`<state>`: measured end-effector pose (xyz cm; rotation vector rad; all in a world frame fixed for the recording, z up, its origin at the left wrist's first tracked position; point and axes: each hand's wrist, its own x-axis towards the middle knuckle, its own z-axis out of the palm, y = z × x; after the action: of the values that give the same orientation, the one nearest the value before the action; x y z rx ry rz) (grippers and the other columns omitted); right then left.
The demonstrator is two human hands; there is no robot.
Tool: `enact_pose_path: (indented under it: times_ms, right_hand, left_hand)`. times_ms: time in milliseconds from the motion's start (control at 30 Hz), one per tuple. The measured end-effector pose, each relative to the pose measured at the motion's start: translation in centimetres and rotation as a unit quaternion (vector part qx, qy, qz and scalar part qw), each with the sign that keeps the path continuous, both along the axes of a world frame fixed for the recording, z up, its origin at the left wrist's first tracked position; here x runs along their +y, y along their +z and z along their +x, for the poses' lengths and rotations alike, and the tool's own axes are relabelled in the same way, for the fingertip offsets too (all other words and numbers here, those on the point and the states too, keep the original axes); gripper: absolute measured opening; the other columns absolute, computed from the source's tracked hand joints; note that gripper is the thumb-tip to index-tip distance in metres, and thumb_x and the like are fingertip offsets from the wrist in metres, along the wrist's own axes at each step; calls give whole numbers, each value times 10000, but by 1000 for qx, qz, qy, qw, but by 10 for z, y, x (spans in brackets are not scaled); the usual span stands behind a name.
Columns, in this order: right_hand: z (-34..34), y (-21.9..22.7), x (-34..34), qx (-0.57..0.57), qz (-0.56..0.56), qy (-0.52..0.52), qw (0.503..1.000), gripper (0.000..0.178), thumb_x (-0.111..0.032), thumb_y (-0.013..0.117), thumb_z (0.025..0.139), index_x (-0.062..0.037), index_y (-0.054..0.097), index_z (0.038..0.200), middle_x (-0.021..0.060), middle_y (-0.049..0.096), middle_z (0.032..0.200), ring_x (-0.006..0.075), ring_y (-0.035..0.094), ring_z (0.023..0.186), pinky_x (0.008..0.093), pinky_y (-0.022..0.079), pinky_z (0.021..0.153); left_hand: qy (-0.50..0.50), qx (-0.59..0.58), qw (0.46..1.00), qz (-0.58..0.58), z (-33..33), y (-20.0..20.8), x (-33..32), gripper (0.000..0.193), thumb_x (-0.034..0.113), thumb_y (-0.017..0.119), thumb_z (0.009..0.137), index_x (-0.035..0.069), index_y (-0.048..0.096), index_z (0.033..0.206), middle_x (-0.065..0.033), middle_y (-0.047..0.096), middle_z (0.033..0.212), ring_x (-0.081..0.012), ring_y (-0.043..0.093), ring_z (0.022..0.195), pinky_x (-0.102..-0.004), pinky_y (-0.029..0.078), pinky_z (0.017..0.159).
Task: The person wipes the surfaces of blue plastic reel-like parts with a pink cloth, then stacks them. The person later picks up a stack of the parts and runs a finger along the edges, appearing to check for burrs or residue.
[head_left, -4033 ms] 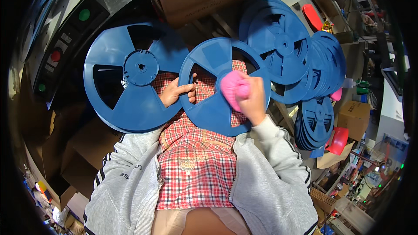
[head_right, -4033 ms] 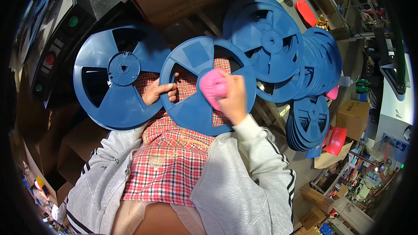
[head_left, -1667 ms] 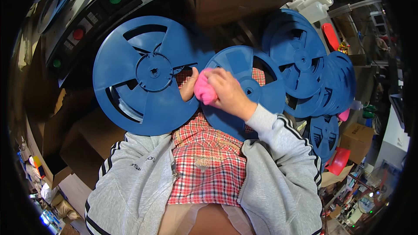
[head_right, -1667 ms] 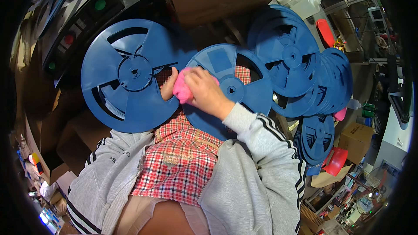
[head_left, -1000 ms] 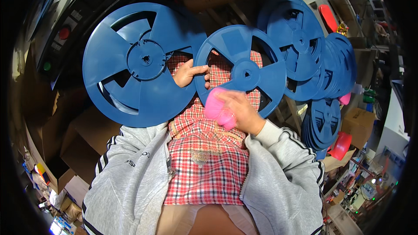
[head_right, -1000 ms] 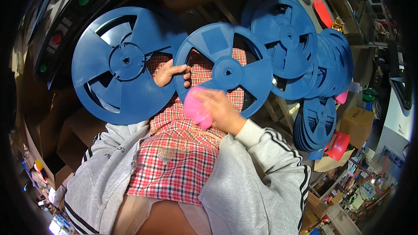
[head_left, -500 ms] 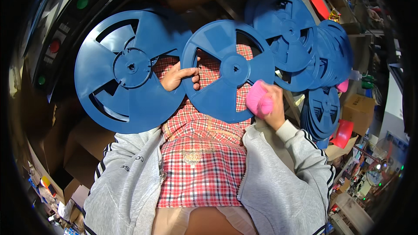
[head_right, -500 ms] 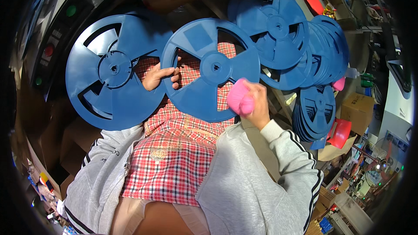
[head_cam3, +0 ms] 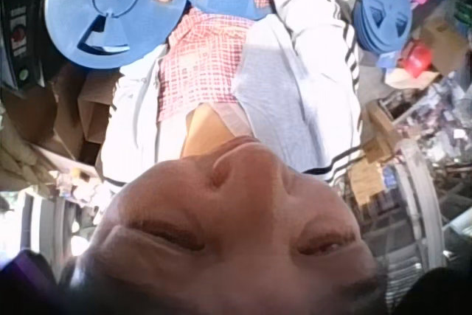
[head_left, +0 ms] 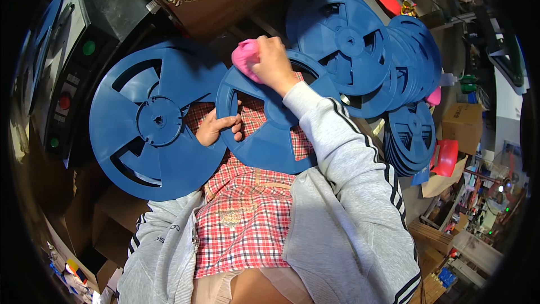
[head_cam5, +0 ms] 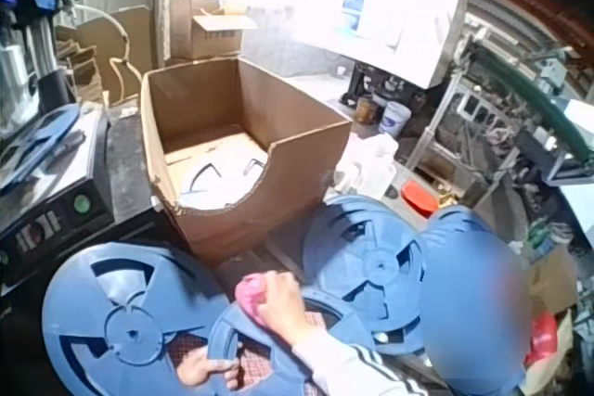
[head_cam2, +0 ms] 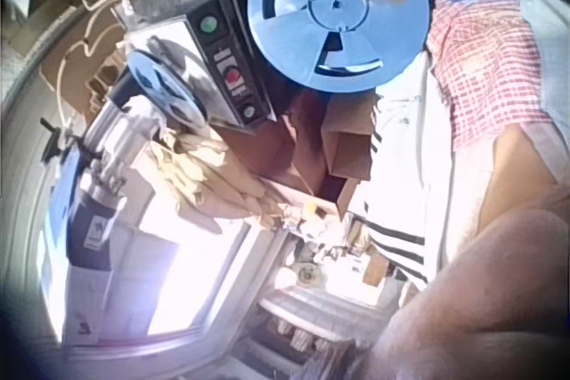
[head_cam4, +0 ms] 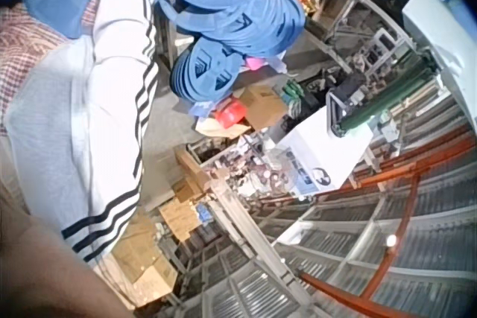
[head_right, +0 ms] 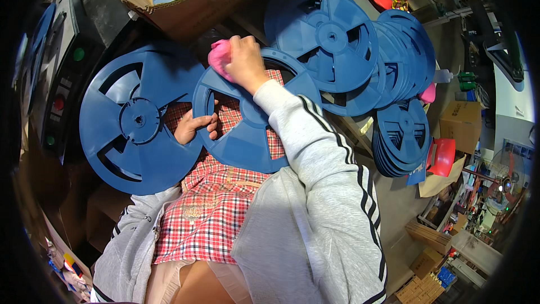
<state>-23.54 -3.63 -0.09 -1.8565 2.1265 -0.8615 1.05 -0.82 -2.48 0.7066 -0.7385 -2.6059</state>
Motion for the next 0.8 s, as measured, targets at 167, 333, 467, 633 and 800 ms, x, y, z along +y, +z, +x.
enact_pose_path:
  times_ms: [167,333,467,633,800]
  right_hand:
    - [-59,0,41,41,31,-110,993,383,-122,783,719,8,597,1027,236,632,999,402,568,1040,471,485,917]
    - [-99,5,110,60,48,-178,981,406,-147,789,730,17,565,1026,237,623,982,416,558,1020,468,487,891]
    - [-85,4,176,7,41,-245,969,446,-102,791,734,1,572,1108,226,593,1125,417,529,1094,454,461,966]
    - [-14,22,185,-26,-18,-80,996,425,-79,778,707,-31,582,1080,184,573,1211,386,502,1139,457,422,1003]
    - [-14,4,133,-21,-58,-24,998,524,-61,773,684,-24,572,1167,201,571,1135,388,520,1101,459,449,974]
  left_hand:
    - [15,15,1000,12,-1,-2,1,559,51,622,940,4,363,1433,-111,545,925,-191,592,779,-365,549,643]
    - [-1,-7,1000,6,1,6,2,561,60,622,942,-1,361,1436,-106,548,927,-176,593,771,-352,560,640]
    - [13,12,1000,12,1,0,3,556,64,625,943,2,366,1431,-102,548,933,-170,588,771,-356,559,638]
    - [14,6,1000,23,-1,2,3,529,59,628,948,14,379,1412,-98,550,891,-190,605,765,-380,565,646]
    - [1,4,1000,12,1,0,1,535,48,618,941,16,377,1418,-101,550,903,-193,605,771,-379,559,646]
